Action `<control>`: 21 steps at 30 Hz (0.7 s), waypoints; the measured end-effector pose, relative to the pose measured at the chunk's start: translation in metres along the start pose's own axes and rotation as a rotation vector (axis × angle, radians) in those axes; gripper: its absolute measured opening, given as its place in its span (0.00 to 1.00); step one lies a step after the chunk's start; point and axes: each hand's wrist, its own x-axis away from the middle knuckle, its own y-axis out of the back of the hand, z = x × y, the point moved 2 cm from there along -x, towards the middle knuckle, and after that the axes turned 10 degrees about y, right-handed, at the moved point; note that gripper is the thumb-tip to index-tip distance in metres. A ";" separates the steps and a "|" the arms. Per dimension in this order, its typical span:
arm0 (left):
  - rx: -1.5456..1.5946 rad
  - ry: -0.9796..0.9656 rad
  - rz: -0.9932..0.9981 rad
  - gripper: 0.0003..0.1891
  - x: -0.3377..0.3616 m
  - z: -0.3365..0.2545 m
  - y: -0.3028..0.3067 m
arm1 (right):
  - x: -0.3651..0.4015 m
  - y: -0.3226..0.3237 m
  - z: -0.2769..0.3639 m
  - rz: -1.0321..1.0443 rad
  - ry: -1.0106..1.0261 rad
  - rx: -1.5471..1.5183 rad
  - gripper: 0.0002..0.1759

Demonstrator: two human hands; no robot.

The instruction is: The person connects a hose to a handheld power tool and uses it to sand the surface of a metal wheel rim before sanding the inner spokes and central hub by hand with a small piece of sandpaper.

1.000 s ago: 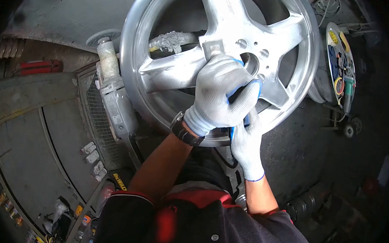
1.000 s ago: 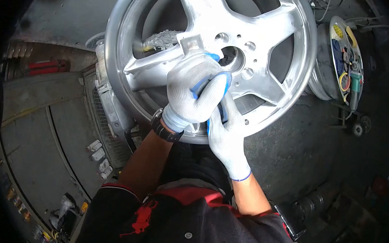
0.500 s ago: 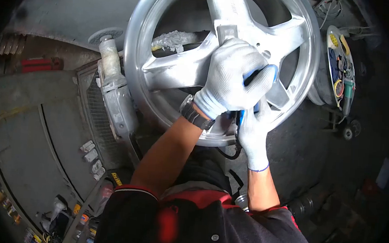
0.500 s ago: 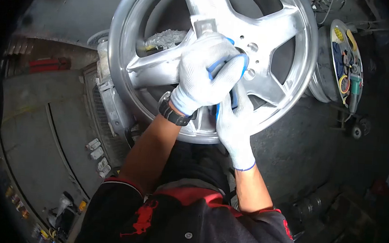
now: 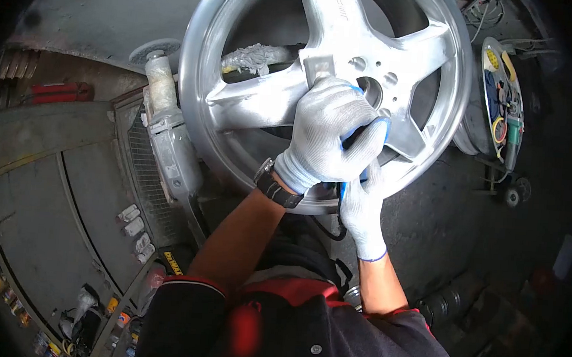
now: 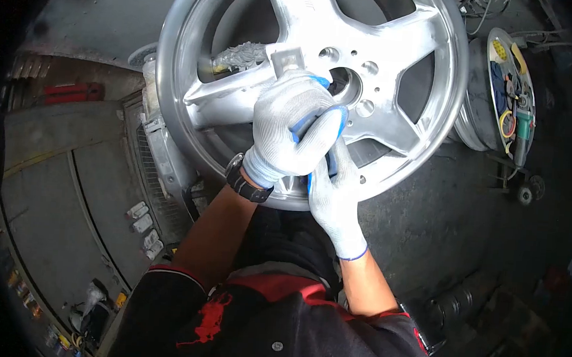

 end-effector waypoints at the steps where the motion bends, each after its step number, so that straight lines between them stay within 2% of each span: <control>1: -0.001 -0.001 0.000 0.05 0.003 -0.002 0.004 | 0.002 -0.001 0.000 0.027 -0.019 0.004 0.23; 3: -0.082 0.086 0.118 0.03 0.017 -0.010 0.016 | 0.014 -0.005 0.000 0.049 -0.074 -0.091 0.24; 7: -0.047 0.110 0.069 0.05 0.037 -0.016 0.019 | 0.036 -0.005 -0.009 0.135 -0.157 -0.144 0.25; 13: -0.046 0.004 0.046 0.06 -0.008 0.001 -0.002 | -0.013 0.007 0.001 -0.018 0.052 0.042 0.21; 14: -0.021 -0.003 -0.004 0.07 -0.016 0.005 -0.009 | -0.025 0.010 0.005 -0.023 0.072 -0.028 0.20; 17: 0.034 0.012 0.020 0.07 -0.030 0.010 -0.016 | -0.034 0.009 0.008 -0.067 -0.165 -0.190 0.18; 19: 0.004 0.053 0.079 0.07 -0.028 0.008 -0.015 | -0.026 0.002 -0.007 -0.094 -0.100 -0.160 0.18; 20: 0.000 0.025 -0.002 0.07 -0.021 0.004 -0.013 | -0.021 0.000 -0.012 -0.127 -0.036 -0.135 0.17; 21: -0.033 0.023 0.009 0.07 -0.011 0.002 -0.008 | -0.011 -0.001 -0.007 -0.074 -0.066 -0.102 0.18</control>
